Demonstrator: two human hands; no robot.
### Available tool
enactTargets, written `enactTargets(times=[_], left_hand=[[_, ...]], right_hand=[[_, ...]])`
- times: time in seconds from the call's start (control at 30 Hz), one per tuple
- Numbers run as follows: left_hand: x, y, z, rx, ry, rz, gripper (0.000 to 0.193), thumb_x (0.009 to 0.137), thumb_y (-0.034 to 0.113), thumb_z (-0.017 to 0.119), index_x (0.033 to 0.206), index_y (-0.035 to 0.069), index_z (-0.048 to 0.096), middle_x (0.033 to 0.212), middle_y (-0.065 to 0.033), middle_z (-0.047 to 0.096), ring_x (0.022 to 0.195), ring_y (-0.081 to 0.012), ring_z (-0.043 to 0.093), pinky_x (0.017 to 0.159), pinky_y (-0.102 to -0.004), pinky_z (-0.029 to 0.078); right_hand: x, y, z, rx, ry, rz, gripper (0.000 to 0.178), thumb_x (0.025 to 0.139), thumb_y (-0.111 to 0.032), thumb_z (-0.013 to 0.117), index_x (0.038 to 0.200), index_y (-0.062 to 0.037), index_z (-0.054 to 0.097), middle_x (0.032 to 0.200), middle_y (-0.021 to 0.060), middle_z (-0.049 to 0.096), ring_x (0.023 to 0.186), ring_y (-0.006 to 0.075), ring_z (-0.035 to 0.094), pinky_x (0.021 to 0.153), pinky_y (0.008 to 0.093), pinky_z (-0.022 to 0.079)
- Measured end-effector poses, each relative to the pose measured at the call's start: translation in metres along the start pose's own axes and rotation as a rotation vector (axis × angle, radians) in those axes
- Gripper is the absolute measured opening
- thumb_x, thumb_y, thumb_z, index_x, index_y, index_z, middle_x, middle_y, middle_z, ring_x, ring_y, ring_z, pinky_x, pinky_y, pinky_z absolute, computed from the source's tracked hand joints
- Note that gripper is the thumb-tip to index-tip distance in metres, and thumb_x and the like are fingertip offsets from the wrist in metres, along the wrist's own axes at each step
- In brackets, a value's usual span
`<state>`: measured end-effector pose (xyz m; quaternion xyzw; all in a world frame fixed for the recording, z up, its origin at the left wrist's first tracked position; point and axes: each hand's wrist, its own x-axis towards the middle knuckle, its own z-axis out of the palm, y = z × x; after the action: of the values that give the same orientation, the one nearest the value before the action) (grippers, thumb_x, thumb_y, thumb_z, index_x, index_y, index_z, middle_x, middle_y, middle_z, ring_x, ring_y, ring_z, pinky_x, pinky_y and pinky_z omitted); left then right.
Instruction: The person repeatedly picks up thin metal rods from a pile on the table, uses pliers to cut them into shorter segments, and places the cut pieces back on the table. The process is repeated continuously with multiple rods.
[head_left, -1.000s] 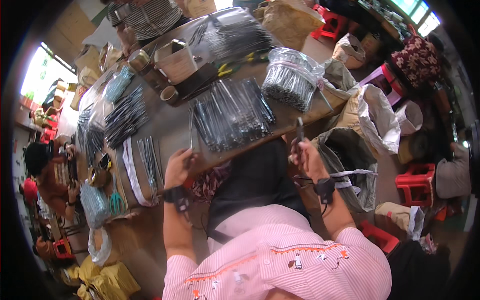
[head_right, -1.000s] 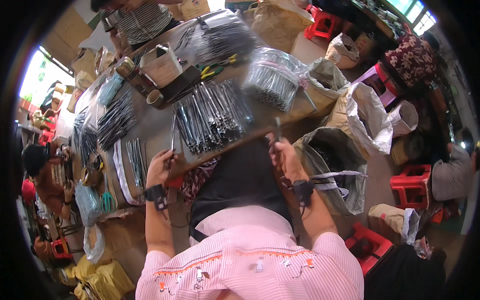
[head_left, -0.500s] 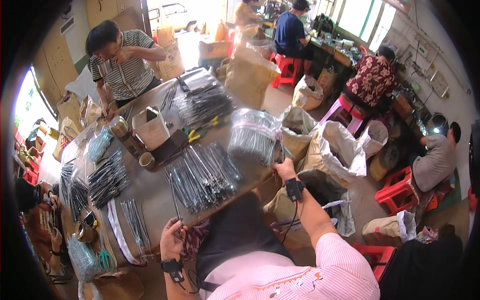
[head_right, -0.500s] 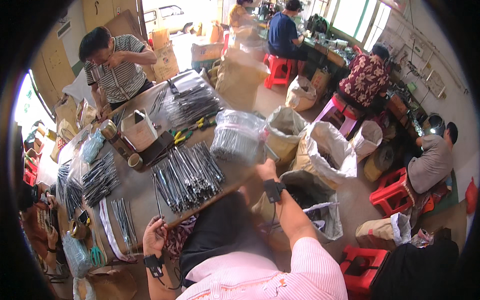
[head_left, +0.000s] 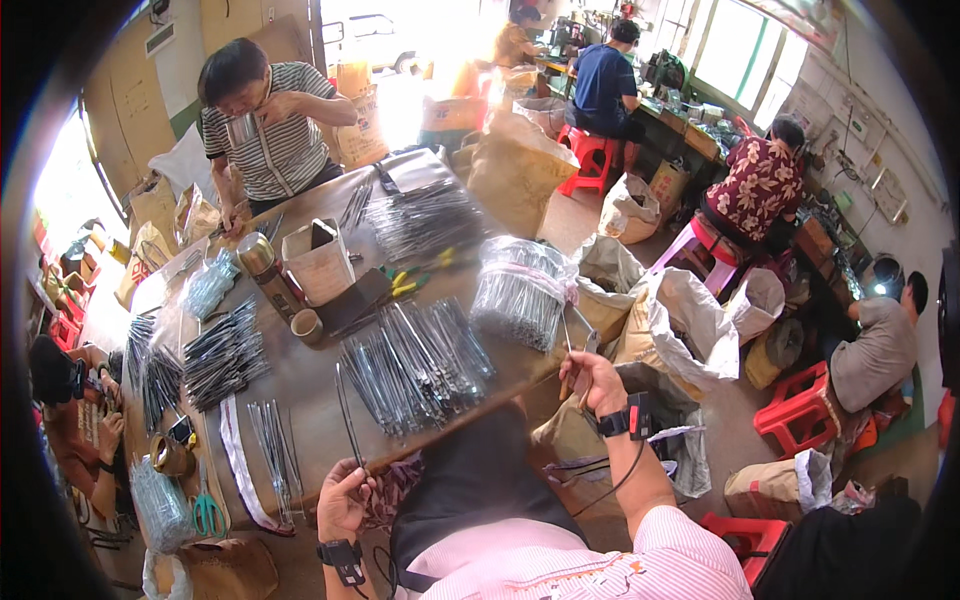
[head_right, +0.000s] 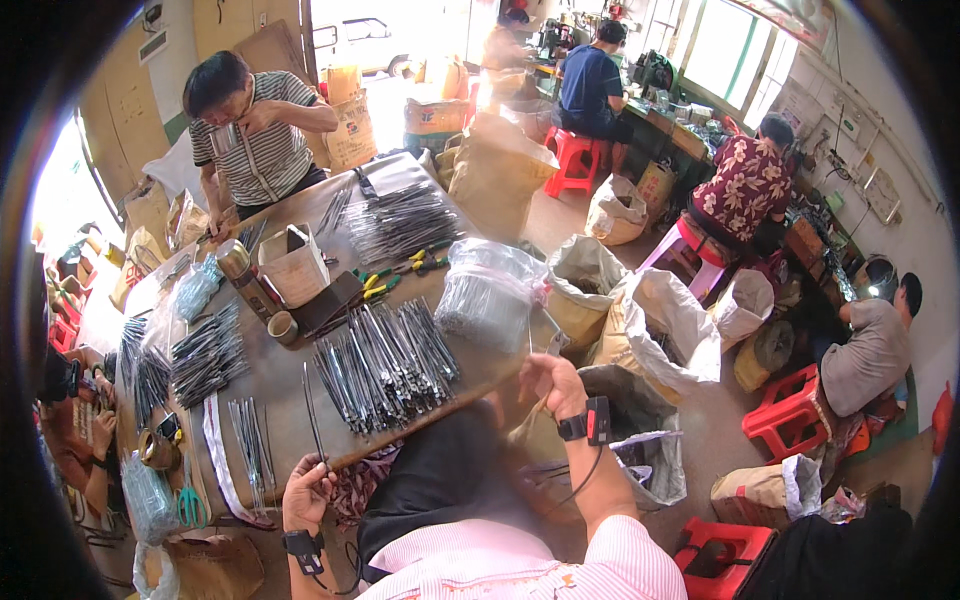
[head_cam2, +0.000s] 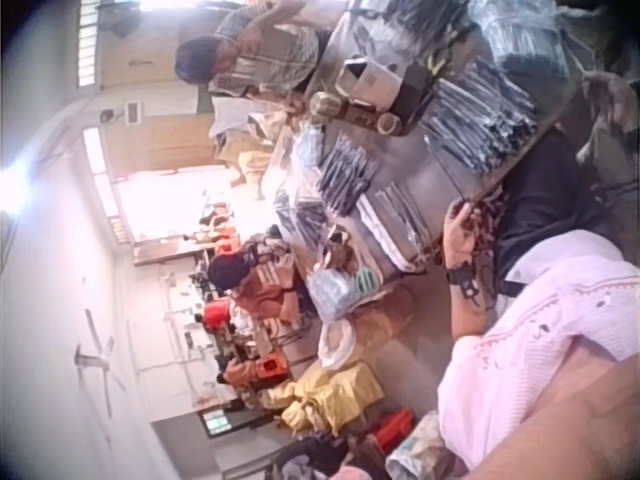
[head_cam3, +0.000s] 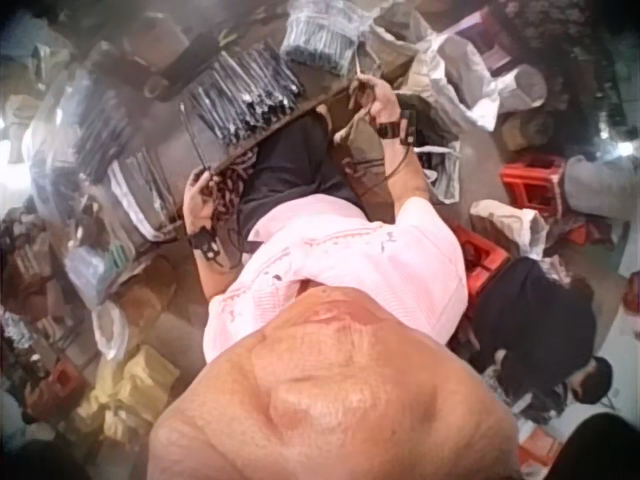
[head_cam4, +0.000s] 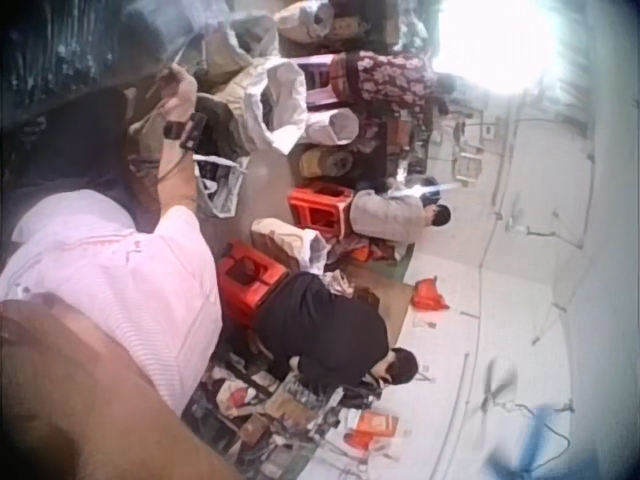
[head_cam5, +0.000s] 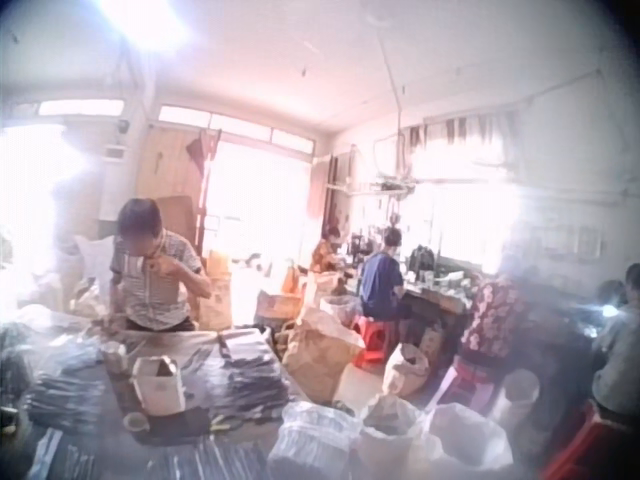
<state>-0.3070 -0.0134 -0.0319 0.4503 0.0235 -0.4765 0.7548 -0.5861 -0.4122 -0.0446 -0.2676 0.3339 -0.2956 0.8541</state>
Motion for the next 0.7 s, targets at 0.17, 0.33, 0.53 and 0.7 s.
enactTargets(times=[0.17,0.33,0.53,0.7], left_hand=[[0.005,-0.001,0.019,0.027,-0.074,-0.042,0.021,0.082,-0.003,0.067,0.102,0.002,0.060,0.082,-0.0054,0.065,0.071,-0.0174,0.066,0.058,-0.0209,0.053],[-0.003,-0.007,0.039,0.059,-0.120,-0.053,0.024,0.082,-0.004,0.066,0.105,-0.001,0.058,0.088,-0.0117,0.067,0.075,-0.0211,0.069,0.060,-0.0229,0.056],[-0.013,-0.013,0.044,0.084,-0.117,-0.115,0.022,0.081,-0.006,0.064,0.103,-0.003,0.062,0.093,-0.0139,0.068,0.082,-0.0254,0.071,0.066,-0.0254,0.060],[-0.016,-0.026,0.055,0.130,-0.229,-0.109,0.020,0.081,-0.006,0.066,0.100,0.000,0.063,0.090,-0.0101,0.067,0.083,-0.0277,0.071,0.072,-0.0298,0.059]], right_hand=[[0.046,-0.020,0.005,0.224,0.005,0.009,0.006,0.089,-0.010,0.061,0.090,-0.0039,0.063,0.074,0.0049,0.064,0.066,0.0184,0.063,0.059,0.0348,0.055],[0.062,-0.024,0.008,0.342,-0.071,0.082,0.011,0.091,-0.007,0.058,0.088,0.0035,0.060,0.075,0.0090,0.063,0.068,0.0200,0.063,0.068,0.0351,0.056],[0.012,-0.003,0.039,0.378,-0.204,0.155,0.013,0.093,-0.011,0.059,0.090,0.0010,0.060,0.077,0.0089,0.063,0.070,0.0211,0.064,0.071,0.0360,0.057],[-0.055,0.026,0.094,-0.121,-0.287,0.061,0.013,0.088,-0.006,0.064,0.099,-0.0030,0.058,0.083,0.0088,0.066,0.074,0.0210,0.067,0.068,0.0333,0.057]])
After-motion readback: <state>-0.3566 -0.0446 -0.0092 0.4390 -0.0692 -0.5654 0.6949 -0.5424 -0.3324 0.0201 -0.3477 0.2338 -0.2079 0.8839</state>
